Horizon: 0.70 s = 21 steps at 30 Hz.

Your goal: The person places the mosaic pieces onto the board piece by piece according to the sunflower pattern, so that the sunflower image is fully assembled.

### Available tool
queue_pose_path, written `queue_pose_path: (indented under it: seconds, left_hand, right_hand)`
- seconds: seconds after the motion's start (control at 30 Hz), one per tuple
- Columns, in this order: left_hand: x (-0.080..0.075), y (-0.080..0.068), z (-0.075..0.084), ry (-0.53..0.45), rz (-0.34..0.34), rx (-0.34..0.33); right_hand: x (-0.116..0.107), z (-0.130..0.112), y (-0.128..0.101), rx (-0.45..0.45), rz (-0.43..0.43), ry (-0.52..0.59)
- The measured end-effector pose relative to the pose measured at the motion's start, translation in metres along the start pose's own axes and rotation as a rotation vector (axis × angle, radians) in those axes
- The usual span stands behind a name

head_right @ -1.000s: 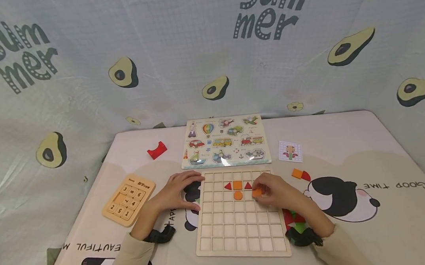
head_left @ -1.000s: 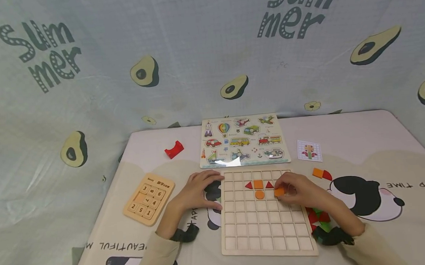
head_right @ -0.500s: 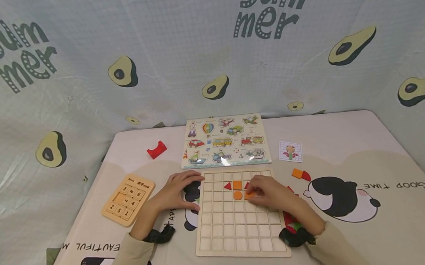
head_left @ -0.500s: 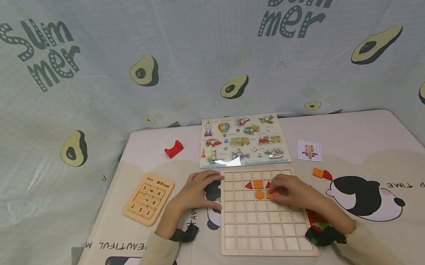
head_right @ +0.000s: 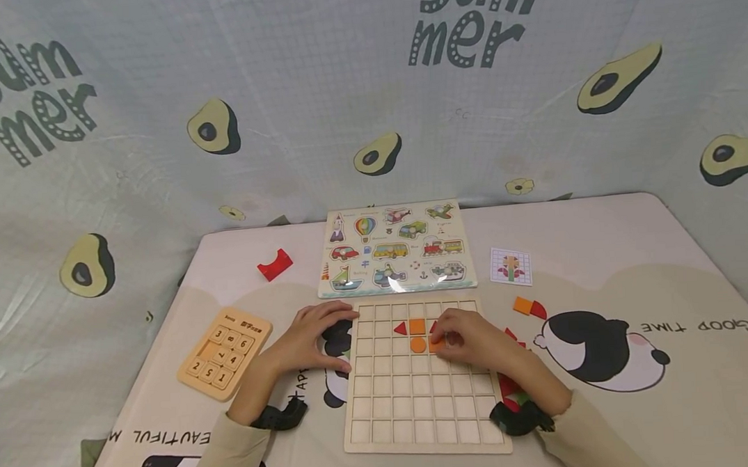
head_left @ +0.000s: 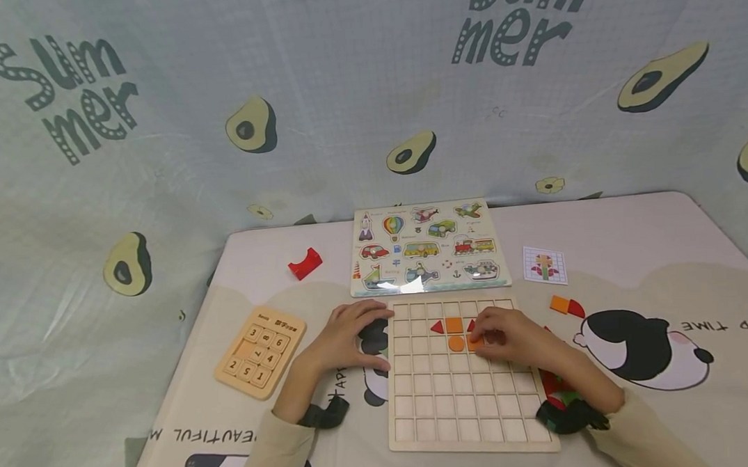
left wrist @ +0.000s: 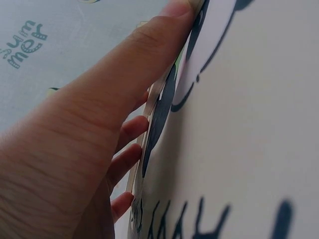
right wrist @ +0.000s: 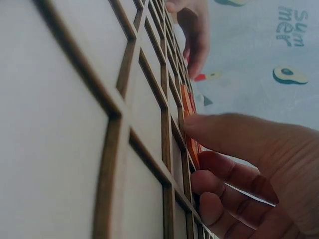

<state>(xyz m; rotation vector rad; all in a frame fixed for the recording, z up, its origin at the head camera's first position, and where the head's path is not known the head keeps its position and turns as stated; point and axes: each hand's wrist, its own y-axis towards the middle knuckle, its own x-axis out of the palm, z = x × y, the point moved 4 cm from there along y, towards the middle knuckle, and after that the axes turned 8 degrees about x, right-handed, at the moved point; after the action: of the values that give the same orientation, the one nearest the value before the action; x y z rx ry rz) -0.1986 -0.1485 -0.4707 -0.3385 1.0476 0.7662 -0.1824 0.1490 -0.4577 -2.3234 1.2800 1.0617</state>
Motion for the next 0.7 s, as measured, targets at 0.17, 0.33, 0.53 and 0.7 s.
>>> queue_pose_path:
  seconds: [0.17,0.33,0.53,0.7]
  left_hand:
    - [0.000,0.000,0.000,0.001,0.003,-0.002]
    - [0.001,0.000,-0.001,0.003,0.001,-0.001]
    - [0.001,0.000,-0.001,-0.001,0.001,-0.005]
    - [0.001,0.000,-0.001,0.001,0.001,-0.009]
  right_hand:
    - [-0.005,0.004,-0.004,0.028,0.026,0.004]
    - [-0.018,0.010,-0.011,0.102,0.049,0.016]
    - [-0.036,0.018,-0.021,0.169,0.104,-0.004]
    - [-0.048,0.026,-0.029,0.148,0.176,-0.061]
